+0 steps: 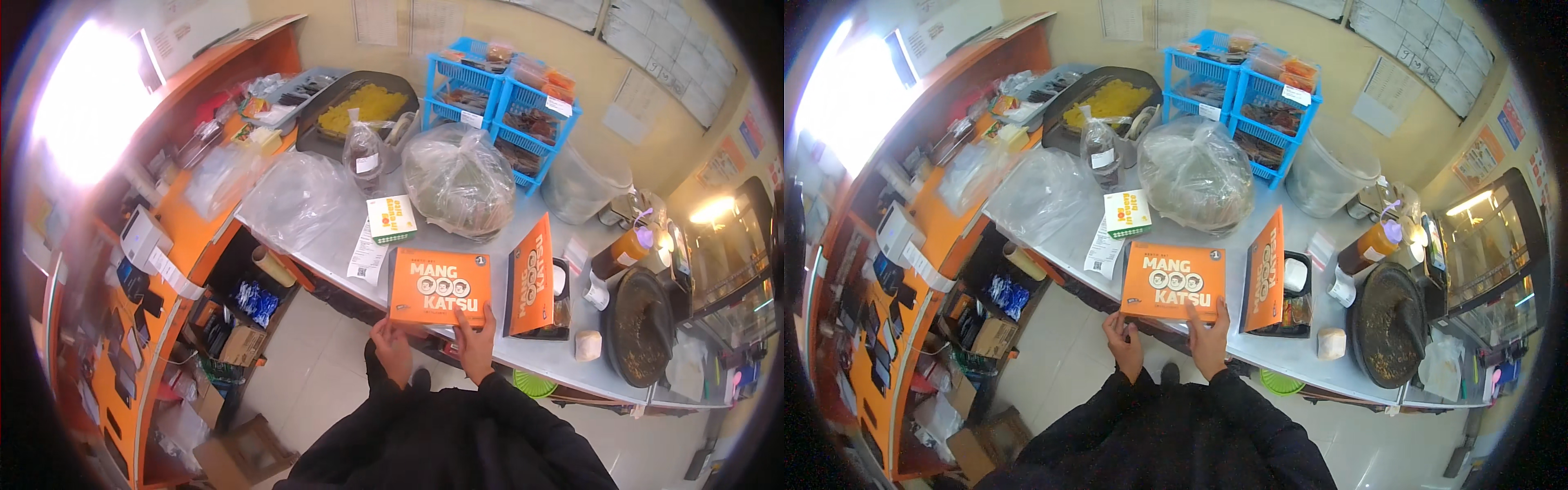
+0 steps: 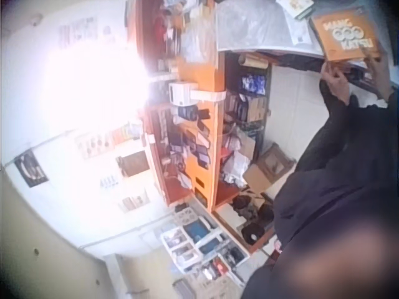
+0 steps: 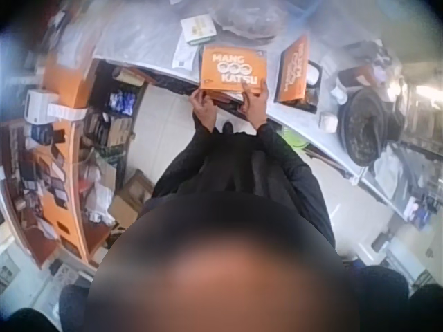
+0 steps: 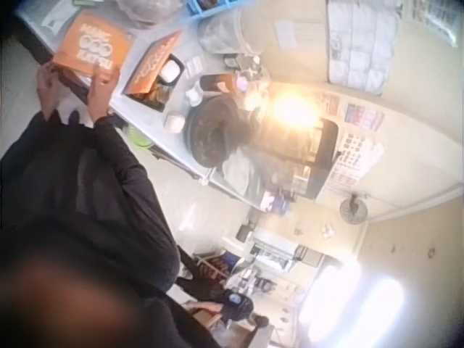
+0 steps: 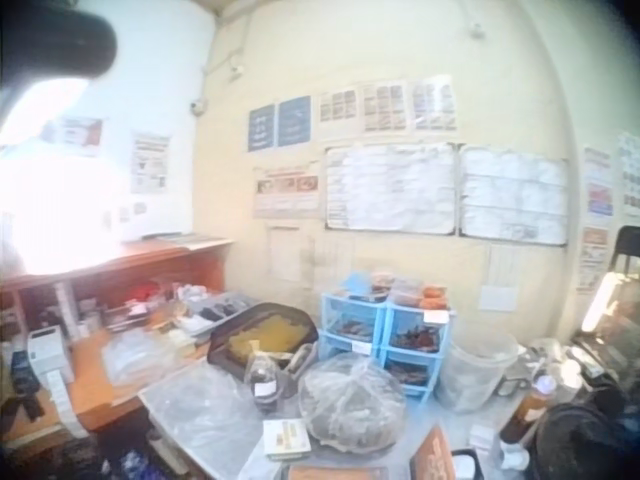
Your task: The person packs a meal into an orange branded box labeled 'MANG KATSU'. They place a receipt inside, seal the box, and then place it into a clear plastic bag along with a small container of sauce. The person ties the bag and hands the order to a customer at the counter.
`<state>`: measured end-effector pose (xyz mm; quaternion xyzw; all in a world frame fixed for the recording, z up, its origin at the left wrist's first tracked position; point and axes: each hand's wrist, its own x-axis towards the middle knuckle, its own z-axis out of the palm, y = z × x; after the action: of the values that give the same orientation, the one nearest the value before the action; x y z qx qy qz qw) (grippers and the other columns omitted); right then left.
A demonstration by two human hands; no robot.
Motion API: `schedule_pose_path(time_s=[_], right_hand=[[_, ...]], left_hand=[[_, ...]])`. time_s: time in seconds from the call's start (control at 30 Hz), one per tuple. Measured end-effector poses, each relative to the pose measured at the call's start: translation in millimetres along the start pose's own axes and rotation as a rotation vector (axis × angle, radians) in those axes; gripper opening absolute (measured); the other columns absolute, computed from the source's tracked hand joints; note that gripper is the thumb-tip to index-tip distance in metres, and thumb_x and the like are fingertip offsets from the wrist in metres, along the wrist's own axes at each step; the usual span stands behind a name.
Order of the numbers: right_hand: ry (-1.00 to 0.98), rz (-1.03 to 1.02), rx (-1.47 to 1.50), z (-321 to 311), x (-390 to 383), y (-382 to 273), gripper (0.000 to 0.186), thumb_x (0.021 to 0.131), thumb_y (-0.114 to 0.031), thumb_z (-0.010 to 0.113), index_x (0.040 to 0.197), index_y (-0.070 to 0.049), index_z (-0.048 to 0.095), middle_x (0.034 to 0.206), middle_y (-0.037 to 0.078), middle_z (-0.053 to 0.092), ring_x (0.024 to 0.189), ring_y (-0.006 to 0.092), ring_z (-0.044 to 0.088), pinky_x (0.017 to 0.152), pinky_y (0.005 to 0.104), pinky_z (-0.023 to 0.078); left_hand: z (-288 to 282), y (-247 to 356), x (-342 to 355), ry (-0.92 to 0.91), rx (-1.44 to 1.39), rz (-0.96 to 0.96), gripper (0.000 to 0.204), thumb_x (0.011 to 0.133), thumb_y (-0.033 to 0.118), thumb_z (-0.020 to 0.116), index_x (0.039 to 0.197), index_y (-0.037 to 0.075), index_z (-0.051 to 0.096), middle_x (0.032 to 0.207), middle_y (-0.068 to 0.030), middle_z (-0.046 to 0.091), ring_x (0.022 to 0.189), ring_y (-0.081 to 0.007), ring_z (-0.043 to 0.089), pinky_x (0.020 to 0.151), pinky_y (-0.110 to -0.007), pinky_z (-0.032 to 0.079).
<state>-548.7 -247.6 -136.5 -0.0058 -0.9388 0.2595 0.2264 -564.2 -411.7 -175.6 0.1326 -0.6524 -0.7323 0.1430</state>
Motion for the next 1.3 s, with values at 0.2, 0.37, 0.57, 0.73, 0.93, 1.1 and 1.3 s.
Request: schedule_pose_path(time_s=[0.2, 0.37, 0.57, 0.73, 0.93, 1.1, 1.3], right_hand=[[-0.037, -0.035, -0.097, 3.0, 2.1, 13.1, 0.054, 0.08, -0.007, 0.067, 0.129, -0.024, 0.054, 0.137, 0.027, 0.032, 0.126, 0.0457, 0.034, 0.101, 0.047, 0.034], [0.011, -0.023, -0.042, -1.8, 2.6, 0.6, 0.05, 0.08, -0.007, 0.066, 0.128, -0.017, 0.055, 0.136, 0.026, 0.035, 0.127, 0.0439, 0.034, 0.102, 0.0474, 0.033], [0.165, 0.029, -0.06, 9.5, -1.6, -4.6, 0.042, 0.085, -0.006, 0.059, 0.126, -0.012, 0.056, 0.14, 0.024, 0.034, 0.129, 0.0412, 0.035, 0.104, 0.0453, 0.031], [0.196, -0.005, -0.26, 19.0, 2.8, -25.0, 0.042, 0.089, -0.012, 0.056, 0.13, -0.01, 0.053, 0.142, 0.024, 0.033, 0.129, 0.0403, 0.035, 0.105, 0.0474, 0.03], [0.357, -0.137, -0.742, 5.2, 30.2, -74.7, 0.027, 0.087, -0.025, 0.058, 0.111, -0.011, 0.057, 0.103, 0.012, 0.056, 0.098, 0.0328, 0.052, 0.082, 0.043, 0.041], [0.395, -0.141, -0.092, 99.2, 86.4, -174.9, 0.03, 0.094, -0.021, 0.051, 0.108, 0.005, 0.054, 0.105, 0.02, 0.05, 0.101, 0.0361, 0.047, 0.091, 0.0497, 0.035], [-0.404, -0.353, 0.626, 284.2, 140.2, -403.1, 0.013, 0.088, -0.007, 0.055, 0.098, -0.001, 0.062, 0.093, 0.012, 0.061, 0.089, 0.0269, 0.06, 0.081, 0.0353, 0.046]], left_hand=[[13.3, 29.0, 24.2, 0.21, -0.494, -0.39, 0.047, 0.087, 0.016, 0.066, 0.122, 0.007, 0.036, 0.108, -0.0139, 0.06, 0.099, -0.0182, 0.057, 0.091, -0.034, 0.044], [3.5, 29.1, 23.4, -0.023, -0.45, -0.334, 0.032, 0.091, 0.019, 0.061, 0.114, 0.0, 0.049, 0.097, -0.0105, 0.062, 0.086, -0.0132, 0.057, 0.073, -0.026, 0.047], [21.7, 5.2, 38.6, 0.072, -0.02, -0.263, 0.036, 0.078, 0.028, 0.075, 0.099, 0.002, 0.065, 0.088, -0.0103, 0.067, 0.076, -0.0178, 0.064, 0.069, -0.029, 0.05], [-7.6, 22.8, 44.2, 0.189, 0.462, 0.154, 0.023, 0.083, 0.024, 0.064, 0.097, 0.005, 0.06, 0.094, -0.0136, 0.059, 0.091, -0.0307, 0.056, 0.08, -0.039, 0.044], [-191.7, -0.7, 166.1, 0.655, 0.293, 0.041, 0.021, 0.094, 0.021, 0.051, 0.104, 0.004, 0.055, 0.094, -0.009, 0.057, 0.087, -0.0193, 0.054, 0.079, -0.032, 0.043], [-415.1, -0.3, 283.8, 0.858, -0.059, 0.165, 0.028, 0.086, 0.009, 0.061, 0.111, 0.002, 0.048, 0.102, -0.0087, 0.055, 0.097, -0.0158, 0.053, 0.085, -0.029, 0.043], [-477.9, -22.6, 372.1, 0.913, 0.229, -0.33, 0.084, 0.065, 0.037, 0.084, 0.124, -0.001, 0.039, 0.123, -0.0173, 0.041, 0.121, -0.0282, 0.035, 0.103, -0.039, 0.029]])
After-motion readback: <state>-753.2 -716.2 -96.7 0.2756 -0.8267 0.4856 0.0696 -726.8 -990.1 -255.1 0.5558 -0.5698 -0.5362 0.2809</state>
